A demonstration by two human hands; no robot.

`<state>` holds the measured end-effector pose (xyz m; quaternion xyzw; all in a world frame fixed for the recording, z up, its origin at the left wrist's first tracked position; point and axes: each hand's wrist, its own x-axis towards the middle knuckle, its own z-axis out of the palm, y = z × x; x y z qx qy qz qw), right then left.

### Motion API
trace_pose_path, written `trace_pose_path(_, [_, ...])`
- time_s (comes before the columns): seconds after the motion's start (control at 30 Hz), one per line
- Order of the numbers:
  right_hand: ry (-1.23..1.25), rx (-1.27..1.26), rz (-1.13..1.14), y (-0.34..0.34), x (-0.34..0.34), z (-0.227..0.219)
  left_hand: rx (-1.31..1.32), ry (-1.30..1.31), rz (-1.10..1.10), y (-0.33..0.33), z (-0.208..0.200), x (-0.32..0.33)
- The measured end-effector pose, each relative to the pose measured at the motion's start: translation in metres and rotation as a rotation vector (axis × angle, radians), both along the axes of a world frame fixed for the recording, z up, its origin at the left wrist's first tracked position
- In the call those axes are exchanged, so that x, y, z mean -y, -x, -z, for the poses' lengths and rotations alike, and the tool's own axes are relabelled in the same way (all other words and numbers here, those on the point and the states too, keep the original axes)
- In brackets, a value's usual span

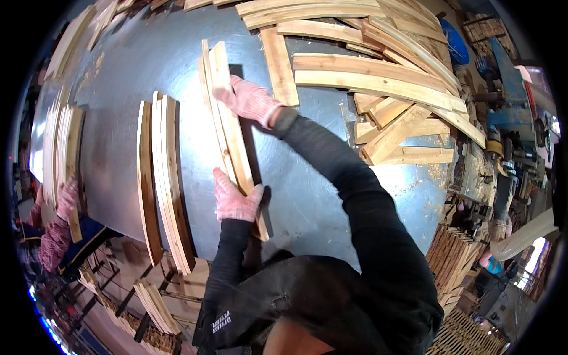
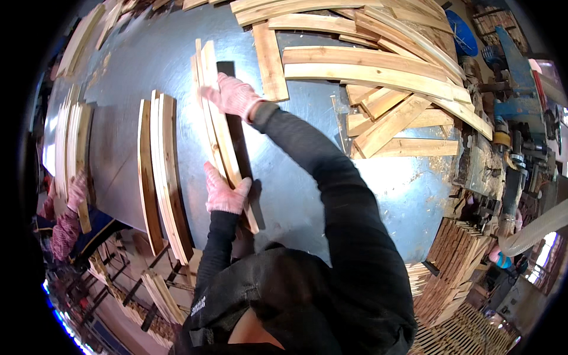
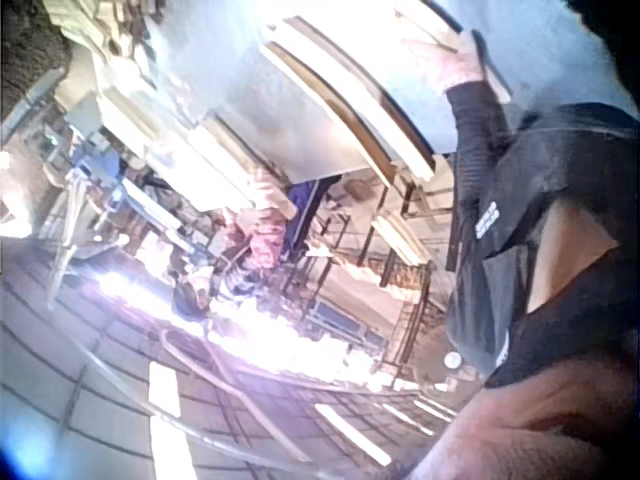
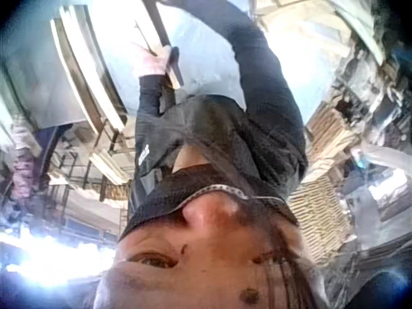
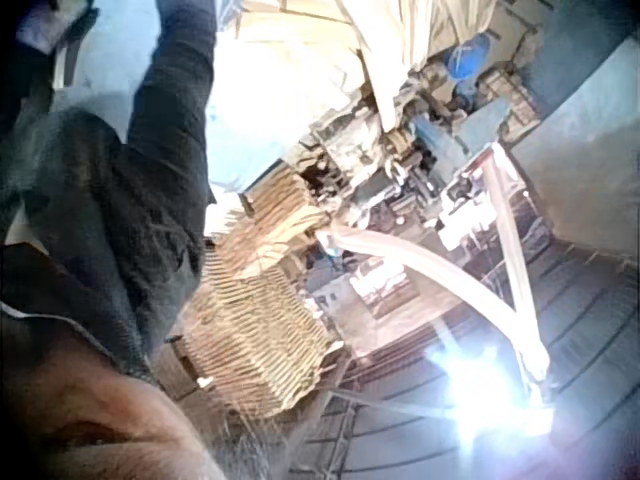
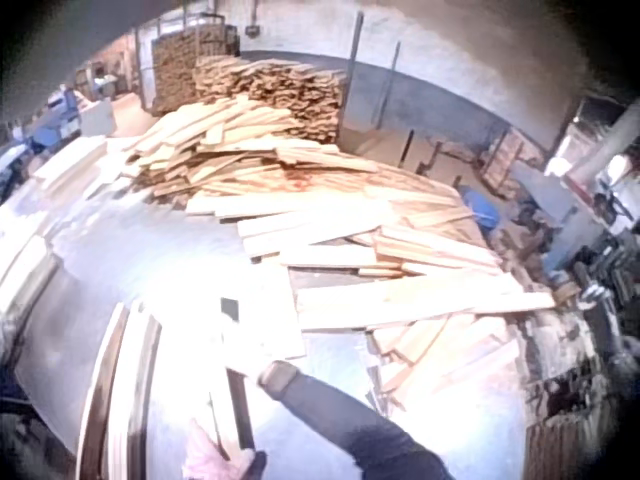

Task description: The person sorts wooden planks on a metal table, picking them up from a pile and arranging them into neat stacks. The person wears pink gloves and handles the wood by hand, occasionally aligning the planks to ensure they are straight.

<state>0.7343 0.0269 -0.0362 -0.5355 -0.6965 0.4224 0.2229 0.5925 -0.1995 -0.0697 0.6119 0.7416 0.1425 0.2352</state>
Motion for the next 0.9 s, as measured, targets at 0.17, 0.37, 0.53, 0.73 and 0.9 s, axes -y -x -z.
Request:
trace_pose_path(0.17, [-0.412,0.922,-0.11,-0.185,-0.008,-0.014,0.245,-0.231,-0.122,0.055,0.011,0.022])
trace_pose_path(0.37, [-0.219,1.224,-0.157,-0.274,-0.002,-0.004,-0.372,-0.159,0.016,0.119,-0.027,0.056])
trace_pose_path(0.53, [-0.185,1.191,-0.182,-0.283,-0.02,-0.009,-0.584,-0.222,0.089,0.128,-0.023,0.06])
trace_pose_path(0.73, [0.011,0.934,-0.254,-0.246,0.007,-0.077,-0.543,-0.271,0.017,0.105,-0.03,0.058])
trace_pose_path(0.9, [0.223,0.206,-0.093,-0.186,0.015,-0.116,0.266,-0.333,0.123,0.009,-0.049,0.022])
